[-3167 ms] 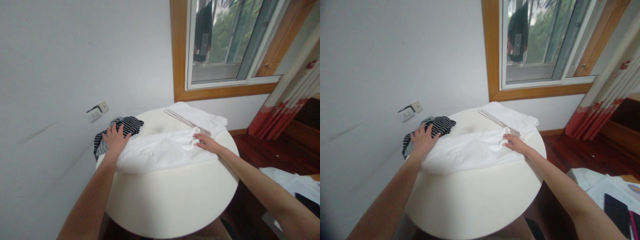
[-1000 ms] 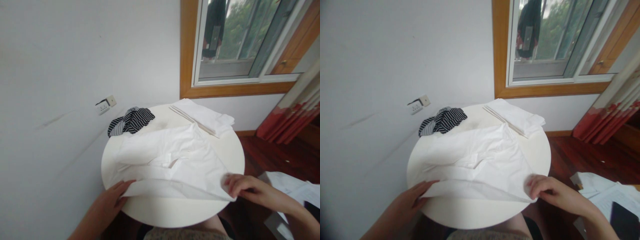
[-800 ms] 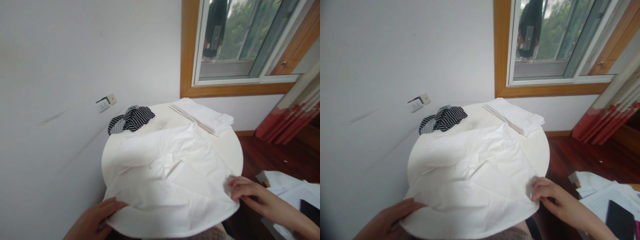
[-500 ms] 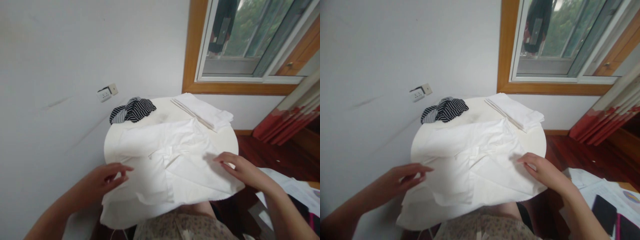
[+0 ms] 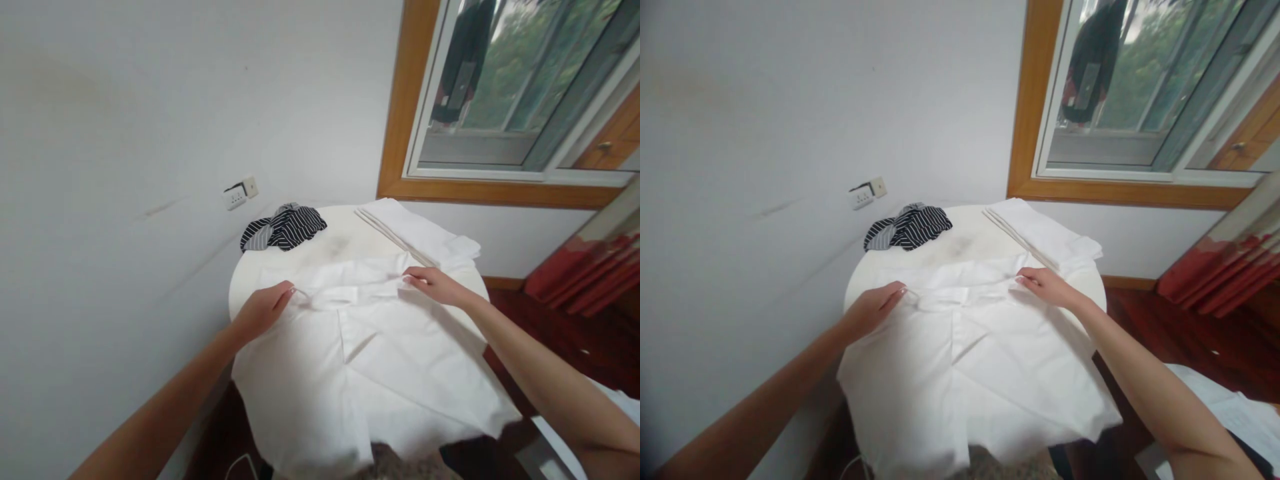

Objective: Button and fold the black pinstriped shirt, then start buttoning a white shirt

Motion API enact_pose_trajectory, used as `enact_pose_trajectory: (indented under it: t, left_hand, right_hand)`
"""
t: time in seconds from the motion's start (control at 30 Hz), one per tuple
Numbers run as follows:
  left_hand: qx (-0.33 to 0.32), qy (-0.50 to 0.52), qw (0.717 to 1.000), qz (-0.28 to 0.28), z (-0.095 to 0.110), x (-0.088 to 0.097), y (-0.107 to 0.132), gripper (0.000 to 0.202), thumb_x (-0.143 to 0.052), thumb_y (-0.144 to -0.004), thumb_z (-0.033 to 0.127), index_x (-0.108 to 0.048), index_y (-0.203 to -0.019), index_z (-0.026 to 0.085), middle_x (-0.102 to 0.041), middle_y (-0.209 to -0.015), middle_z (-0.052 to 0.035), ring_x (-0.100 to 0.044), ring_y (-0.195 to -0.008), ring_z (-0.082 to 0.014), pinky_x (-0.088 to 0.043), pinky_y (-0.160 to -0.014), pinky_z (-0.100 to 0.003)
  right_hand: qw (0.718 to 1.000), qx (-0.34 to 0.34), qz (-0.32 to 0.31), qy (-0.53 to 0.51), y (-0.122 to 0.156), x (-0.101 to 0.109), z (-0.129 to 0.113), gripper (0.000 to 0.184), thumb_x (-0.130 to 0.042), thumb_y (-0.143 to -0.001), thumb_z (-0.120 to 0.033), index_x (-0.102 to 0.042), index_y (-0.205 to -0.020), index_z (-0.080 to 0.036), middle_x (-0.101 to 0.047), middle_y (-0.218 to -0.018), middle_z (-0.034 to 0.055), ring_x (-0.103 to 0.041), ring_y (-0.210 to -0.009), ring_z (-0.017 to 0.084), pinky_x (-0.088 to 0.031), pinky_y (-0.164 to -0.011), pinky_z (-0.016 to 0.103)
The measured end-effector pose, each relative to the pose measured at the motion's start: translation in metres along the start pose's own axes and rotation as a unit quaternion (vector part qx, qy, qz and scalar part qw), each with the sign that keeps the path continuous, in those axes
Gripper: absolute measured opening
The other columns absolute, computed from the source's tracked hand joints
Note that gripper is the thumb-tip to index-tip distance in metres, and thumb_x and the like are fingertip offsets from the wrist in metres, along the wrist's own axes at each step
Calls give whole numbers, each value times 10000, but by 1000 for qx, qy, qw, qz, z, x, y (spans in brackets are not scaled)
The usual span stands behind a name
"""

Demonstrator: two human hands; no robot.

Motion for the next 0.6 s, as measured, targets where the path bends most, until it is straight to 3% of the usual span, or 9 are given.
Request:
enact_pose_trajectory:
  t: [0.1, 0.17, 0.27, 0.33, 0.4, 0.43, 0.53, 0.6]
  left_hand:
    - [24, 57, 997, 36, 7, 33, -17, 388, -282, -973, 459, -566, -890, 209, -655, -810, -14, -607, -778, -187, -446, -718, -275]
    - [23, 75, 995, 63, 5, 54, -43, 377, -298, -970, 463, -573, -926, 209, -670, -888, -18, -610, -838, -187, -448, -751, -265]
    - [33, 3, 996, 84, -2, 75, -95, 345, -327, -964, 417, -596, -1027, 211, -674, -974, -50, -614, -909, -221, -446, -792, -298]
    - [65, -104, 987, 107, -3, 78, -123, 311, -381, -942, 346, -603, -1086, 184, -660, -1007, -107, -602, -966, -272, -439, -828, -357]
    - [41, -175, 975, 133, 7, 70, -139, 321, -430, -910, 267, -589, -1164, 155, -625, -1093, -156, -562, -1057, -312, -420, -882, -414]
    - [6, -186, 973, 139, 16, 61, -142, 341, -441, -899, 236, -578, -1199, 151, -603, -1146, -166, -535, -1102, -318, -408, -913, -431]
    - [-107, -160, 976, 105, 42, 19, -140, 349, -425, -902, 185, -588, -1210, 177, -572, -1229, -141, -495, -1165, -292, -383, -977, -435]
    - [-120, -159, 978, 68, 50, -11, -134, 346, -409, -904, 159, -595, -1194, 188, -564, -1253, -131, -494, -1171, -278, -378, -988, -434]
  right_hand:
    - [997, -23, 3, -69, -10, 38, -8, 425, -386, -939, -529, -603, -818, -184, -609, -735, 3, -548, -683, 148, -428, -637, 256]
    - [997, -37, 9, -72, -30, 60, -8, 421, -405, -930, -540, -611, -842, -184, -630, -787, 8, -558, -722, 153, -425, -660, 253]
    - [994, -82, 58, 35, -71, 79, 1, 346, -459, -923, -468, -647, -899, -179, -672, -875, 48, -584, -802, 189, -423, -725, 279]
    - [967, -146, 137, 158, -92, 83, 5, 282, -496, -913, -381, -650, -1017, -169, -681, -968, 105, -592, -875, 233, -421, -776, 325]
    - [942, -143, 191, 235, -105, 72, -3, 298, -495, -916, -307, -620, -1144, -160, -658, -1088, 155, -580, -985, 267, -414, -846, 369]
    - [943, -113, 193, 246, -109, 61, -10, 309, -482, -924, -285, -608, -1178, -162, -647, -1123, 160, -571, -1029, 270, -409, -880, 378]
    - [971, -8, 97, 216, -109, 8, -29, 294, -468, -934, -273, -628, -1165, -188, -659, -1114, 125, -586, -1046, 244, -422, -916, 360]
    - [977, 22, 5, 212, -100, -31, -32, 302, -515, -910, -304, -638, -1166, -200, -652, -1153, 120, -592, -1064, 256, -447, -906, 371]
Point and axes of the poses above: each hand's wrist, its own y-axis away from the middle knuckle, its own x-axis out of the back of the hand, z = x × y, the point moved 4 cm from there along -y, towards the middle knuckle
